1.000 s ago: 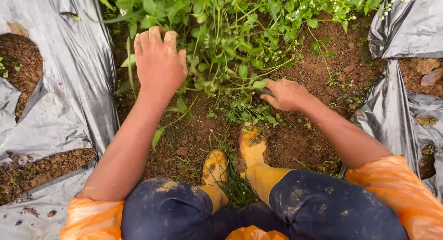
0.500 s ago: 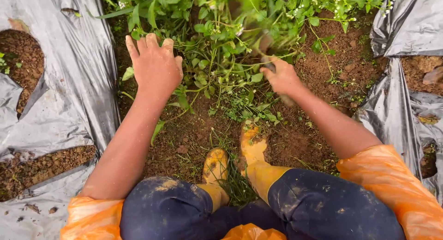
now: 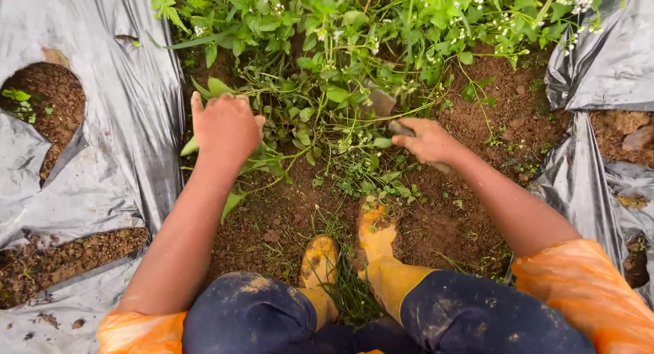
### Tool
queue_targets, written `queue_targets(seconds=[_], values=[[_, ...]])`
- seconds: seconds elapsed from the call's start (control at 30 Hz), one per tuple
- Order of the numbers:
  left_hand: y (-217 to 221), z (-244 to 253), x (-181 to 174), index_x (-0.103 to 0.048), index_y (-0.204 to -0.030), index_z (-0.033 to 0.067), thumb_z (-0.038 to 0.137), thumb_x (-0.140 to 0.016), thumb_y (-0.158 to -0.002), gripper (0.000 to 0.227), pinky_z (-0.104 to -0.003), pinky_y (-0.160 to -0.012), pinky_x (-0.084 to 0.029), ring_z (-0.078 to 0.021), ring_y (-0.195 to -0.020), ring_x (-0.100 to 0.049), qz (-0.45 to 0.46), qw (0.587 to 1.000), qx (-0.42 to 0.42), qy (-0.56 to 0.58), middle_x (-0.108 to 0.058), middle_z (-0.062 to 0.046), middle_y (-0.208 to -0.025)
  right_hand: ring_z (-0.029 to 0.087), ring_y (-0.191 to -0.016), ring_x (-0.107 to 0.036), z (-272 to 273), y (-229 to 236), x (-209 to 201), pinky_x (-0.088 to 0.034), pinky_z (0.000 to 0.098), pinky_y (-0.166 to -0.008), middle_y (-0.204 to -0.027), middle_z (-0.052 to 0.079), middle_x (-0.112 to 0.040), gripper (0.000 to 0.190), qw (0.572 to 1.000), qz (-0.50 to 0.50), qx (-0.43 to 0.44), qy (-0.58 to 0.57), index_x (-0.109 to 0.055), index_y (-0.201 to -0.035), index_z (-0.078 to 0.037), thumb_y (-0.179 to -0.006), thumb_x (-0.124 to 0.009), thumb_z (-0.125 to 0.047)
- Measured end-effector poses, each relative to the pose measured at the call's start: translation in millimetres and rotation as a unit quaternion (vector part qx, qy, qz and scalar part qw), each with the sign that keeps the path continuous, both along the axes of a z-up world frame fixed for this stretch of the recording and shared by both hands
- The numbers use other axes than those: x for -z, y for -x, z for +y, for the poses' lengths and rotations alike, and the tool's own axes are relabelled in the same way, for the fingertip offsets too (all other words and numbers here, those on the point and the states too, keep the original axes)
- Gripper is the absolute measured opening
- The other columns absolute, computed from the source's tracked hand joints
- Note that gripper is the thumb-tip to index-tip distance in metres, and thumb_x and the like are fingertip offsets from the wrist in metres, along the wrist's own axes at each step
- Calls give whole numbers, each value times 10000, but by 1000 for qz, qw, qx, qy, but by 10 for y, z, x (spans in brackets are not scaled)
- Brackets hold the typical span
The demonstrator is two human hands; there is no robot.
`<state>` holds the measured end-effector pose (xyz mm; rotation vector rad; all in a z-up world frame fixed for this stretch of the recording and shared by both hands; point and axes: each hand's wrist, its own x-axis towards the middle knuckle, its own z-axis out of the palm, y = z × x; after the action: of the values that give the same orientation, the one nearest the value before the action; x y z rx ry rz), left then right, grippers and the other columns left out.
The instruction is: Using a hand trowel and hands to remove weeds from a garden bed covered with plastic mulch.
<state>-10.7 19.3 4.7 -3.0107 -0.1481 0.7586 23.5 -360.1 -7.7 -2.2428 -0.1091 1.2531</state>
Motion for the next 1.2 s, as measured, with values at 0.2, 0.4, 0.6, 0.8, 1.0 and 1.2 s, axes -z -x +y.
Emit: queue_targets(seconds=[0.2,0.4,0.6,0.8,1.0,1.2], values=[[17,133,-332,-785,-1175,77,377,-680,-1025,351,-602,-1176,-329,-340,-1086,-736,-92,994,10,58,-771,-180,-1041,250,-544,-680,145,-134,87,-526,355,-522,-698,136,-671,417,997,-62,49,25,-593,-1246,26,-990,-637,-300],[143,672,-653,-780,-1187,-49,-8,-743,-1075,124,-425,-869,-572,-293,-907,-706,-404,884,-7,234,-748,-182,-1004,206,-522,-631,396,-335,123,-558,350,-503,-726,117,-646,617,995,-7,93,42,-402,-1493,-53,-992,-575,-368],[625,1232,-409,-754,-1218,-90,-11,-737,-1095,147,-486,-961,-552,-387,-1068,-686,-459,881,56,100,-719,-234,-1192,160,-521,-570,598,-334,331,-557,325,-521,-700,57,-595,573,989,35,128,59,-352,-1561,-159,-1030,-514,-299],[984,1310,-385,-715,-1260,-163,37,-684,-1072,276,-563,-1111,-541,-456,-1229,-674,-432,896,72,75,-699,-292,-1345,157,-461,-548,700,-235,680,-483,282,-370,-670,44,-612,305,977,58,202,35,-454,-1364,-86,-1064,-479,-141],[958,1291,-374,-689,-1259,-138,124,-659,-1076,320,-562,-1096,-544,-463,-1231,-672,-414,905,76,60,-685,-279,-1335,113,-355,-383,870,-380,351,-319,246,-278,-934,16,-542,575,979,131,129,85,-381,-1517,-206,-970,-452,-44],[947,1261,-382,-697,-1271,-108,170,-639,-1090,336,-533,-1087,-560,-418,-1234,-674,-406,911,66,29,-696,-240,-1327,145,-500,-525,844,-296,554,-453,216,-347,-1133,144,-617,628,988,37,148,-19,-426,-1301,-126,-796,-388,245]])
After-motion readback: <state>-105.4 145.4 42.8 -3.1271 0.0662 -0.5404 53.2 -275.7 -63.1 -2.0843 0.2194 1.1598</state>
